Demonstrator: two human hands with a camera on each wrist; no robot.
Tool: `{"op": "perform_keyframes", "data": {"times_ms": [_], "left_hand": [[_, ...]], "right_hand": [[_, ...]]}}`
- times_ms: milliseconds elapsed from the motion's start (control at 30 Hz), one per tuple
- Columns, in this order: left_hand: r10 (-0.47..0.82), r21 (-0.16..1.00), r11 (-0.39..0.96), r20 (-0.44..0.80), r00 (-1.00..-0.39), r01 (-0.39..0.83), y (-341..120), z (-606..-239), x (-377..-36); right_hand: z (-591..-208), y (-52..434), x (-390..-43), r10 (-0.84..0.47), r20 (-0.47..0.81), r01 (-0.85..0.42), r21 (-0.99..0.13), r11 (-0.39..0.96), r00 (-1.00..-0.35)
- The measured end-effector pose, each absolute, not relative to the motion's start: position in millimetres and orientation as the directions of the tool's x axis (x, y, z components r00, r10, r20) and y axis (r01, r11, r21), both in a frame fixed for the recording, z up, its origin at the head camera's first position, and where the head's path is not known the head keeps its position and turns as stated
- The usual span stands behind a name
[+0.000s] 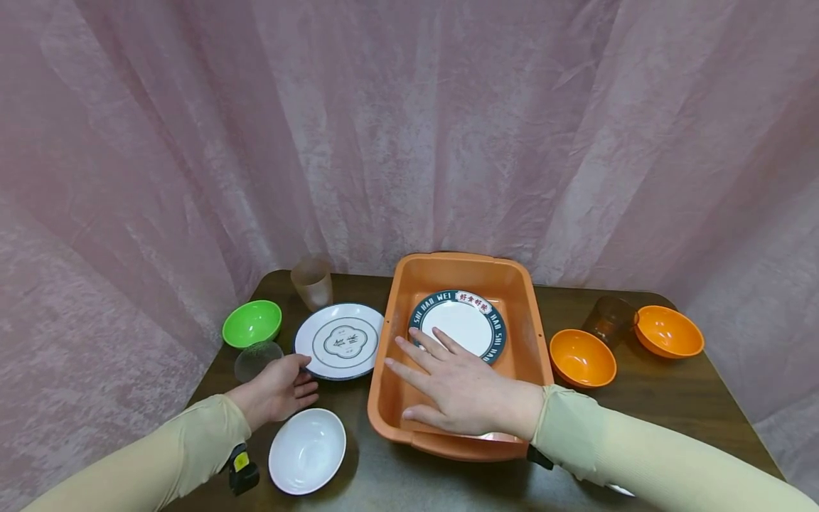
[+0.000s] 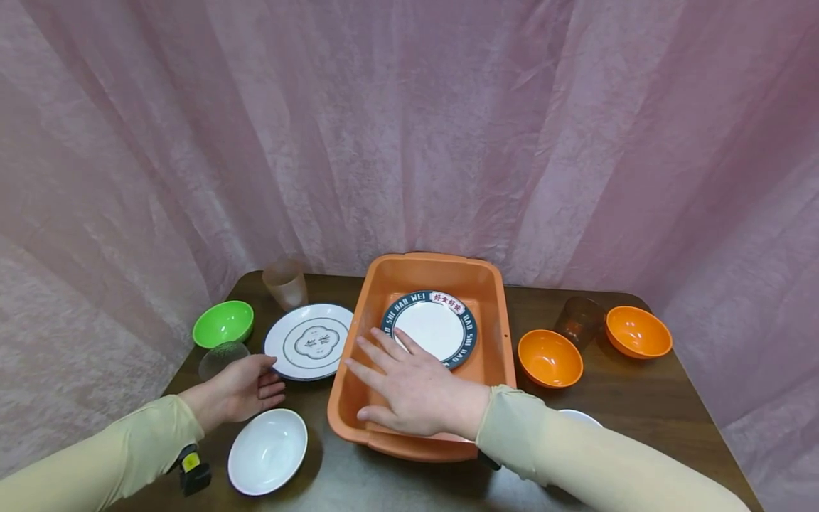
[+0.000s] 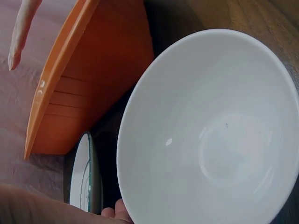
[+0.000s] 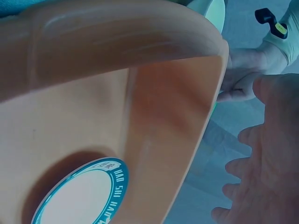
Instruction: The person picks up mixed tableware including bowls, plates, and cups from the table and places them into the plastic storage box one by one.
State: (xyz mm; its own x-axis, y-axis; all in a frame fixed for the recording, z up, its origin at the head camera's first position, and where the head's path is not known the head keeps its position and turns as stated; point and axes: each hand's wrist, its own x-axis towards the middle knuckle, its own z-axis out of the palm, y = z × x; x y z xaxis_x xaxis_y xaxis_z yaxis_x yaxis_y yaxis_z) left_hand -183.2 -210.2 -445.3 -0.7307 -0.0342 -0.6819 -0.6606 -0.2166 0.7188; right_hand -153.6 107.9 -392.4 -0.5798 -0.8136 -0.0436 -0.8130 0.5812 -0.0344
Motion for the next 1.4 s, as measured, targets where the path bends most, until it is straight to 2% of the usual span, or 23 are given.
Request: {"op": "perform_keyframes", "data": {"times_ms": [167, 433, 767, 967, 1167, 1400], "left_hand": [[-0.004, 0.683, -0.313, -0.696, -0.718, -0.660, -209, -446, -185], [0.076, 0.652, -0.429, -0.664, -0.744, -0.625, -209, -447, -184], [0.047, 0.612, -0.511, -0.682, -0.730, -0.604, -203, -448, -187], [0.031, 0.610, -0.509, -0.693, -0.720, -0.608, -201, -449, -187], [0.019, 0.676, -0.474, -0.633, -0.774, -0.564, -202, -450, -186], [-0.008, 0.799, -0.330, -0.535, -0.845, -0.503, -199, -445, -181]], "right_hand": [[-394, 109, -153, -0.807, -0.050, -0.806, -0.045, 0.590, -0.588], [-395, 110, -152, -0.801, -0.051, -0.800, -0.039, 0.598, -0.596], [-399, 111, -152, -0.807, -0.032, -0.808, -0.008, 0.590, -0.589], [-400, 111, -153, -0.805, -0.036, -0.805, -0.022, 0.593, -0.592], [-400, 111, -153, -0.800, -0.047, -0.800, -0.031, 0.600, -0.598], [-400, 111, -153, -0.799, -0.046, -0.798, -0.037, 0.602, -0.600]]}}
